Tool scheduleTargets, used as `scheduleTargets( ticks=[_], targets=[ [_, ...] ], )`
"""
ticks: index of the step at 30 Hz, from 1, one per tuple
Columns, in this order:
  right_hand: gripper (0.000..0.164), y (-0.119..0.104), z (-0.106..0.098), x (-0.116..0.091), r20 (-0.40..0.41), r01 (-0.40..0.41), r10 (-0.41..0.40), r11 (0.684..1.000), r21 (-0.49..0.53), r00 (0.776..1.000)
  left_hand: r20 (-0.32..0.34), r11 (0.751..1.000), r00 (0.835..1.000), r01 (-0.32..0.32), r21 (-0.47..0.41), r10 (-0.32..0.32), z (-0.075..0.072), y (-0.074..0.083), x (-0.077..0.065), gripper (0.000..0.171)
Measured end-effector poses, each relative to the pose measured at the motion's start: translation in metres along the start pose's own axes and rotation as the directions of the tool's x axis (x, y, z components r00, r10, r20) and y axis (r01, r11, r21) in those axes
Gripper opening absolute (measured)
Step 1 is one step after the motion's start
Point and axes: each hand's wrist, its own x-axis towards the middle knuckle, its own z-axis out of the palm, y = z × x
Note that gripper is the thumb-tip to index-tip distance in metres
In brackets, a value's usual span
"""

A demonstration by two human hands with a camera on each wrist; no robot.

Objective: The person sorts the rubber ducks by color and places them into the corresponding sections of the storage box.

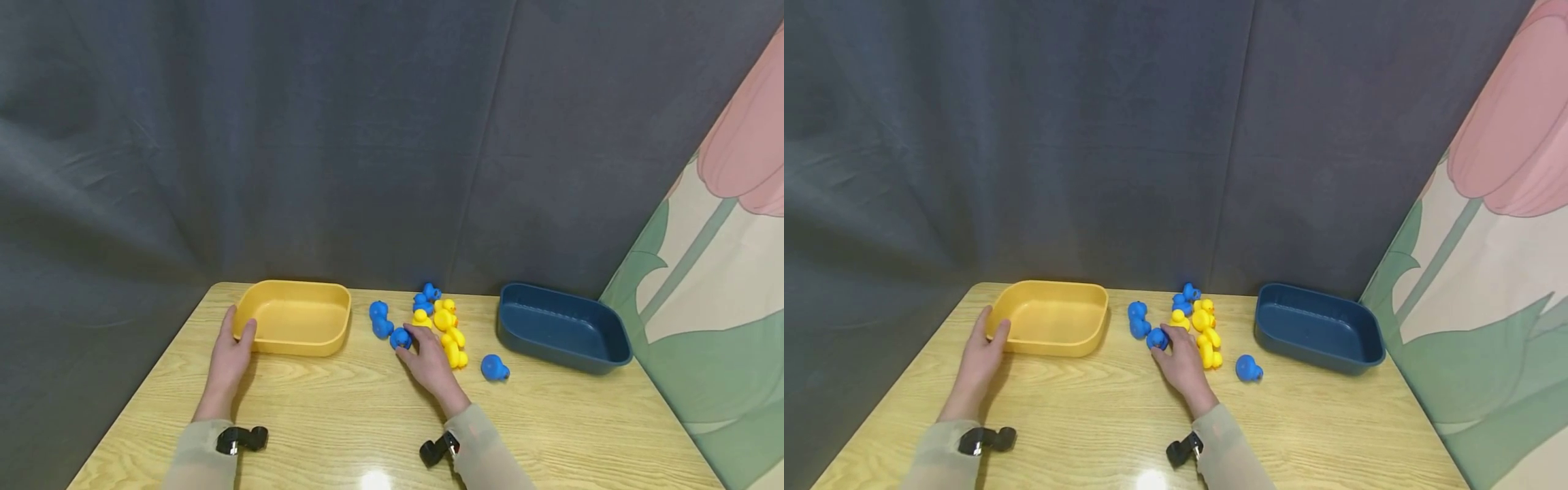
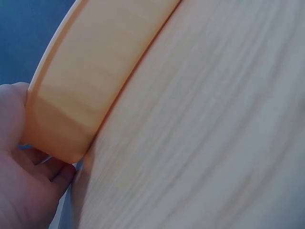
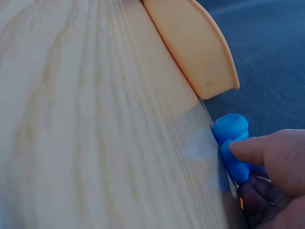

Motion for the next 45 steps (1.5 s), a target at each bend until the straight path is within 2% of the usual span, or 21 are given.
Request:
scheduleTargets(
  ticks=[13, 18, 24, 28, 34, 39, 45],
  targets=[
    [0.049, -0.001, 0.005, -0.001, -0.029, 0.043, -0.045, 0.997, -0.067, 0.999, -0.003, 0.999, 1.000, -0.004, -0.050, 0.004, 0.016, 0.002, -0.002, 0.083],
    [0.048, -0.001, 0.004, -0.003, -0.032, 0.040, -0.041, 0.999, -0.034, 0.999, 0.000, 0.999, 1.000, -0.009, -0.041, 0.009, 0.018, 0.002, -0.002, 0.084],
    [0.048, -0.002, -0.001, -0.004, -0.039, -0.004, 0.007, 0.998, 0.062, 0.999, 0.014, 0.999, 1.000, -0.015, -0.029, 0.016, 0.020, 0.002, -0.002, 0.086],
    [0.049, -0.003, -0.002, -0.006, -0.058, -0.026, 0.032, 0.994, 0.106, 0.998, 0.050, 0.999, 0.999, -0.006, -0.054, 0.009, 0.016, -0.001, -0.002, 0.081],
    [0.051, -0.014, -0.004, -0.009, -0.091, -0.032, 0.049, 0.983, 0.179, 0.995, 0.108, 0.994, 0.994, 0.011, -0.107, 0.000, 0.001, -0.009, -0.003, 0.067],
    [0.049, -0.031, -0.010, -0.008, -0.092, 0.006, 0.018, 0.968, 0.253, 0.996, 0.159, 0.993, 0.987, 0.027, -0.111, -0.009, -0.004, -0.012, -0.001, 0.065],
    [0.048, -0.057, -0.012, 0.001, -0.061, 0.054, -0.038, 0.957, 0.284, 0.997, 0.162, 0.995, 0.987, 0.014, -0.098, 0.003, -0.004, -0.013, -0.001, 0.067]
  ],
)
